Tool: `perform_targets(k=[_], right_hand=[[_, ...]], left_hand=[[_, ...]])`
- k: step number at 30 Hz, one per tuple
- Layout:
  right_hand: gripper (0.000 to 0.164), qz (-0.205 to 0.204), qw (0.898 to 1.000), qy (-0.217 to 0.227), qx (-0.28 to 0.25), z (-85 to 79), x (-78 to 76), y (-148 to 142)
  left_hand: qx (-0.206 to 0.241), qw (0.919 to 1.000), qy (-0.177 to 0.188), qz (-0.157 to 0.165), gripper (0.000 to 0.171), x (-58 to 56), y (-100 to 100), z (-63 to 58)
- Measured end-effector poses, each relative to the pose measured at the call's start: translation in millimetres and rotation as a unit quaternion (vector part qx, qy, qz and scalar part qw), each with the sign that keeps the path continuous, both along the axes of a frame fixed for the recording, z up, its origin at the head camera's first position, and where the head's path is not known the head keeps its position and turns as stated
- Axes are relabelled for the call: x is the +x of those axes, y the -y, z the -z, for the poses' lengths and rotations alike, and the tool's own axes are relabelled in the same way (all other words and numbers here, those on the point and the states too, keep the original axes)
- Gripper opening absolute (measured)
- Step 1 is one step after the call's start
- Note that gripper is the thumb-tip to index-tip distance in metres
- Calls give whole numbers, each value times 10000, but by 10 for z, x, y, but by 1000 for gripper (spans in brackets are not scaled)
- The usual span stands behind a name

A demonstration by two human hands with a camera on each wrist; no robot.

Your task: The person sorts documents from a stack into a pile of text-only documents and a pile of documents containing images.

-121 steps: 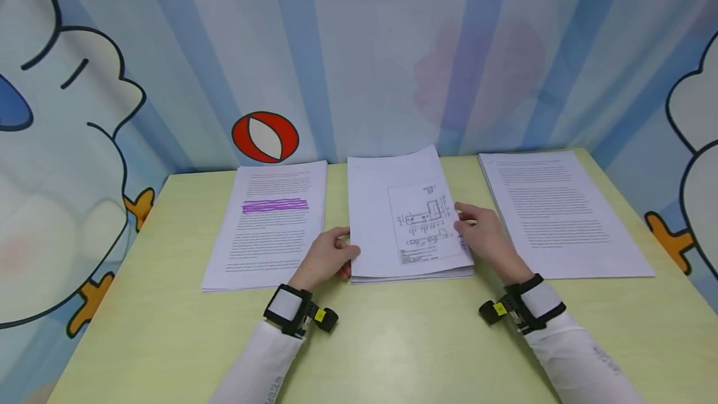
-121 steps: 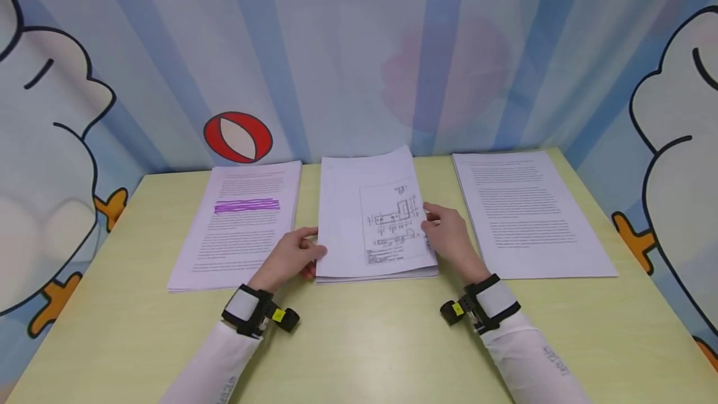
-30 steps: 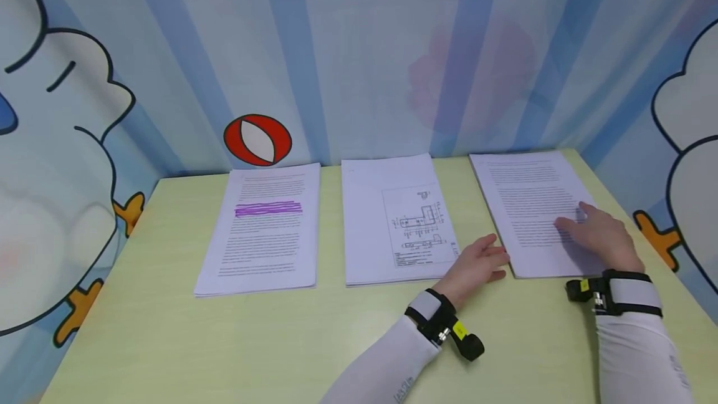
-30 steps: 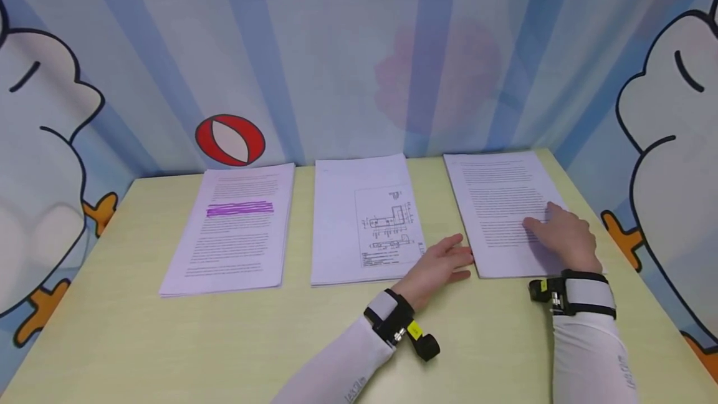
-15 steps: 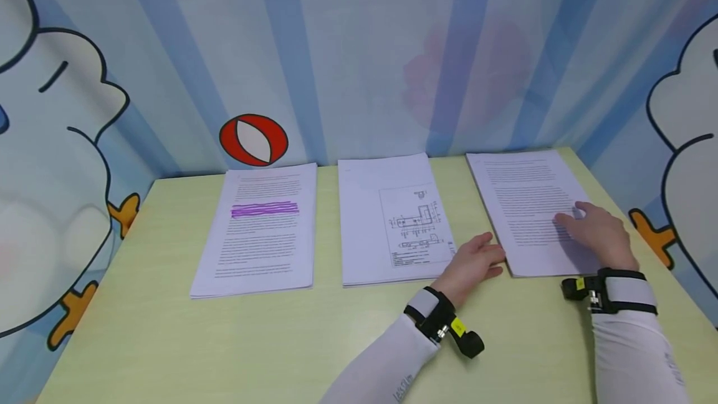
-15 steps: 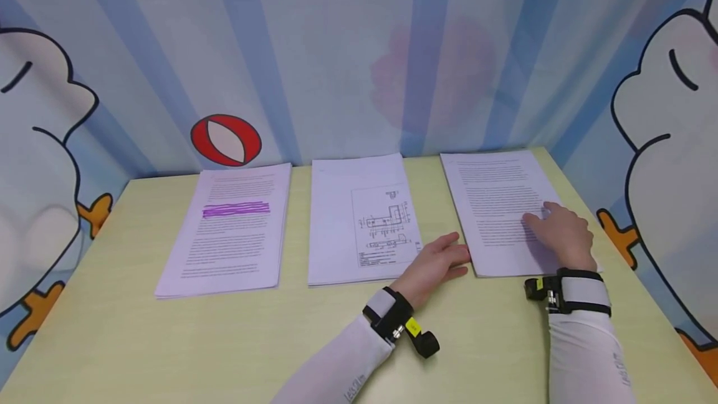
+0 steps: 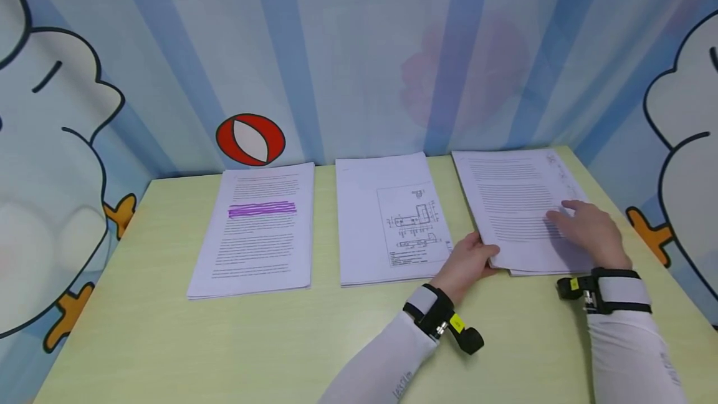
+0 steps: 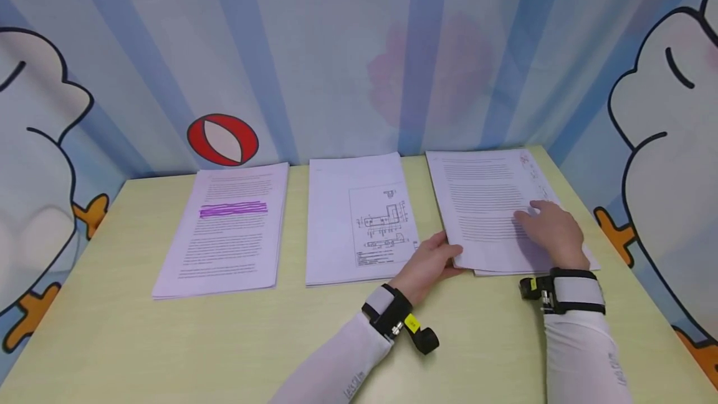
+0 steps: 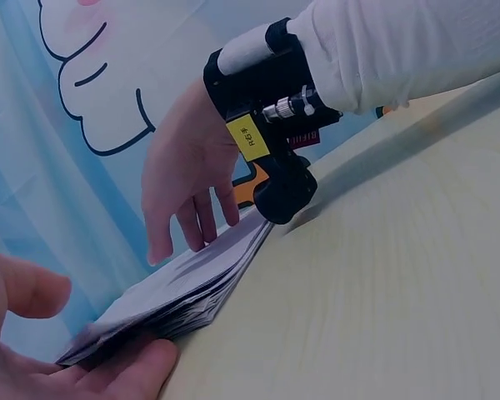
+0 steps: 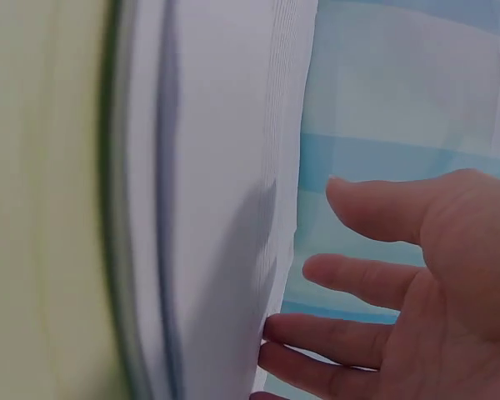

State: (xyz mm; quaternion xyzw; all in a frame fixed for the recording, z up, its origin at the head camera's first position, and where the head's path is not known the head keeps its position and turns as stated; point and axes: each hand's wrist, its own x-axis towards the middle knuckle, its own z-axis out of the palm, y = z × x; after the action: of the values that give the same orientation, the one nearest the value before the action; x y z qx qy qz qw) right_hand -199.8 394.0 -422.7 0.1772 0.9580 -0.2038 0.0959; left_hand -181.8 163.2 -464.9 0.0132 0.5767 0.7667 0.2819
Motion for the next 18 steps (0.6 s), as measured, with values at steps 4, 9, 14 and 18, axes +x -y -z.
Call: perform_targets(k=[4, 9, 14, 18], right_hand=[[69, -103, 9997, -228, -17, 21, -20, 29], [72, 50, 9989, -418, -205, 55, -44, 53], [77, 4, 9968, -490, -633, 73, -55, 31], [83, -70, 9917, -545, -1163, 46, -79, 55]], left_hand=[[-37, 9997, -4, -224, 28, 3, -4, 23], [38, 9980, -35, -628, 39, 17, -7, 6], [155, 9969, -222, -745, 50, 17, 75, -76], [189, 9964, -324, -762, 51, -19, 213, -145]])
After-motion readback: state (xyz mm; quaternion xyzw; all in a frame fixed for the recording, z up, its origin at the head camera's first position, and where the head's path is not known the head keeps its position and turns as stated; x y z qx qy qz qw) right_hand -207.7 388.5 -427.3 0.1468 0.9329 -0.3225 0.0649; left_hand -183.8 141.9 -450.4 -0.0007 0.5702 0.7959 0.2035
